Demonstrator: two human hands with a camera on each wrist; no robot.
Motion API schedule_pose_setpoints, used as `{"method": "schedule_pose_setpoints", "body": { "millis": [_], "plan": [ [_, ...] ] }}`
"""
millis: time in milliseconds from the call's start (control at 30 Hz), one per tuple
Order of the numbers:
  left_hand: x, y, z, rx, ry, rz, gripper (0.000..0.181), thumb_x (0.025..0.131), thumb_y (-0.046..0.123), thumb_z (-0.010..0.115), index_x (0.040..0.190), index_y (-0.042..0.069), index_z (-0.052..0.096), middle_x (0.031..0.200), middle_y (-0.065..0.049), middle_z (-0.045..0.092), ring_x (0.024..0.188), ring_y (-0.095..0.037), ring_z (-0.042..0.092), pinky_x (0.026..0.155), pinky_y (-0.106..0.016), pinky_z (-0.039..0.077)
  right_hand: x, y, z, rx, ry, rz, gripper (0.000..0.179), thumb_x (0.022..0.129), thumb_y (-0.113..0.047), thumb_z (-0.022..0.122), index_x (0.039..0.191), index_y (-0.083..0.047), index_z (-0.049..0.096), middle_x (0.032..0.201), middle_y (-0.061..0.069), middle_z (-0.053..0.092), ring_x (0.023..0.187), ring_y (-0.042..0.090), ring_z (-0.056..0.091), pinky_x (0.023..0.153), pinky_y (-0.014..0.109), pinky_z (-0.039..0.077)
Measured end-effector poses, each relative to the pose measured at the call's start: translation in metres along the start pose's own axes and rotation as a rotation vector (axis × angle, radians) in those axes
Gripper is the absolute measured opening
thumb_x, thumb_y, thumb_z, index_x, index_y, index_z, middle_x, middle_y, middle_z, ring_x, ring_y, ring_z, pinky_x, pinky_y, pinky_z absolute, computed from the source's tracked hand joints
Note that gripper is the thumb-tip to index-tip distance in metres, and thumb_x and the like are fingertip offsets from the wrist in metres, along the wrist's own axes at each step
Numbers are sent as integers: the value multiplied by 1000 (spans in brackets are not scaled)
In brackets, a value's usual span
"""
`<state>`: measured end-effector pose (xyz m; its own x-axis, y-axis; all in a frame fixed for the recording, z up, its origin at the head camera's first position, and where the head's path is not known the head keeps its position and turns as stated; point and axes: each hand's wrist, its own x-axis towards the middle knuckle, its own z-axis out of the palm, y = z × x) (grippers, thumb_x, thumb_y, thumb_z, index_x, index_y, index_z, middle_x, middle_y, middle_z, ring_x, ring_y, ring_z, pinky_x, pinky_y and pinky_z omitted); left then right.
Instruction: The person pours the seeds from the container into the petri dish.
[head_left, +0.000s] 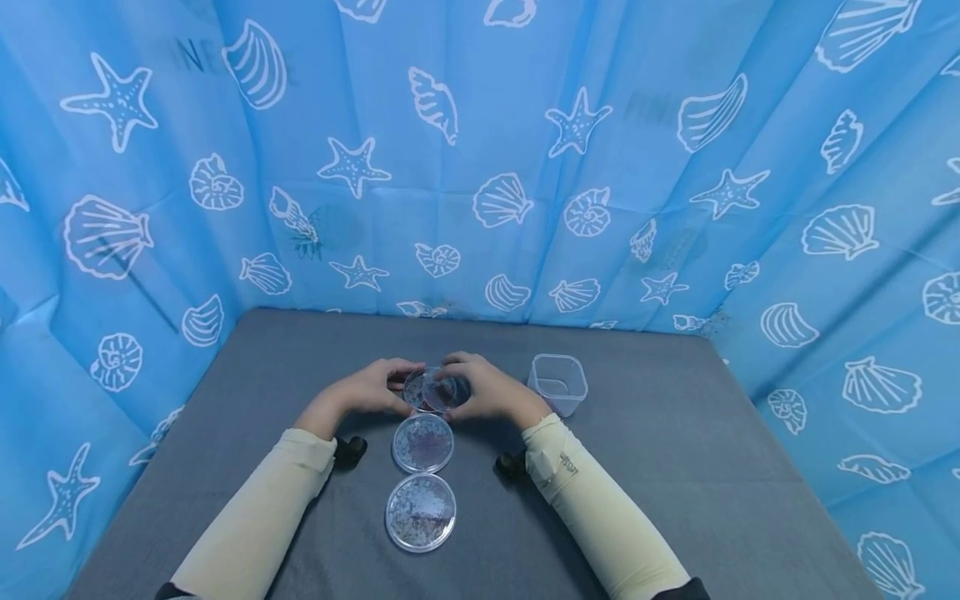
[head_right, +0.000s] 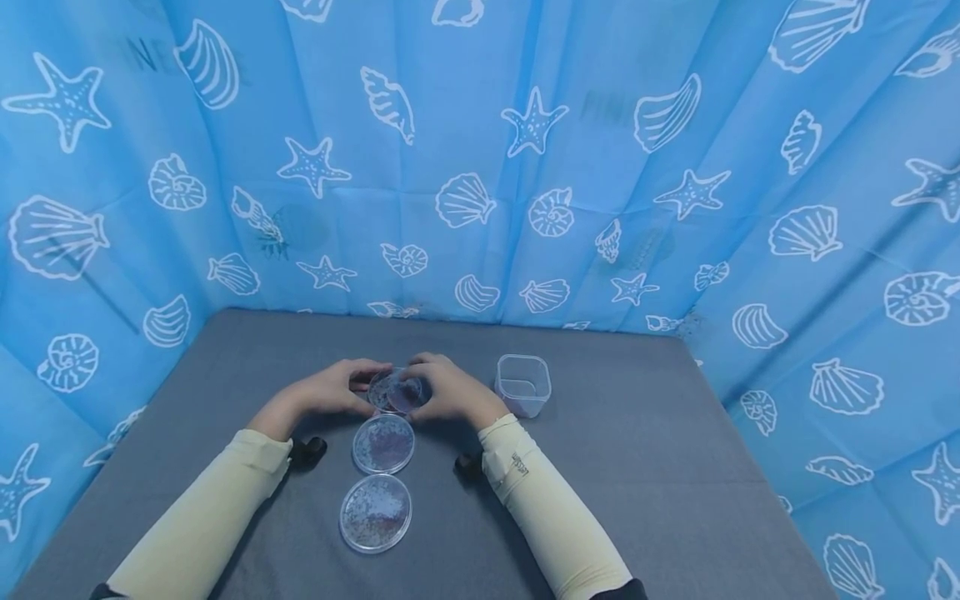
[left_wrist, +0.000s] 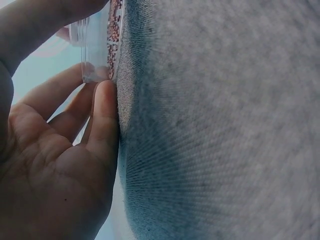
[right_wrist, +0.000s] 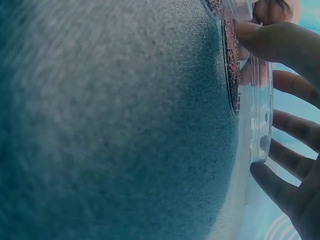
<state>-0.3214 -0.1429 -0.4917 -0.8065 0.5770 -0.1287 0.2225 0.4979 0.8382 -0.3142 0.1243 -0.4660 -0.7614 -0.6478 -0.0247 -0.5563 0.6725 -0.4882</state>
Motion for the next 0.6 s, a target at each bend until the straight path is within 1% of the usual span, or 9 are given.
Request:
{"method": "schedule_pose_setpoints", "body": {
  "millis": [100,267,500,600],
  "plan": [
    [0,0,0,-15,-6,-4,91,86,14,87,163,7,40,168,-20,38,152,-42,42,125,-52,43,0,-1,0,1,-21,9,65,84,-26,91,144,-19,67,164,11,45,153,37,40,123,58,43],
    [-1,0,0,-13,-2,-15,92,85,14,88,164,9,40,167,-19,39,151,-41,44,125,-51,43,0,-2,-1,24,-53,28,69,84,-22,89,149,-24,64,167,9,41,155,37,37,122,61,44],
    [-2,1,1,-43,8,-14,94,83,11,88,164,10,41,166,-20,41,151,-42,44,125,-52,43,2,-3,-2,33,-41,-36,61,86,-21,87,144,-19,67,165,12,44,153,37,41,123,60,42],
    [-2,2,1,-35,9,-17,95,83,13,89,164,11,40,166,-20,41,150,-42,45,125,-52,43,2,-4,-2,46,-40,-44,57,87,-20,86,142,-18,69,165,12,46,152,38,42,123,61,42]
  ]
}}
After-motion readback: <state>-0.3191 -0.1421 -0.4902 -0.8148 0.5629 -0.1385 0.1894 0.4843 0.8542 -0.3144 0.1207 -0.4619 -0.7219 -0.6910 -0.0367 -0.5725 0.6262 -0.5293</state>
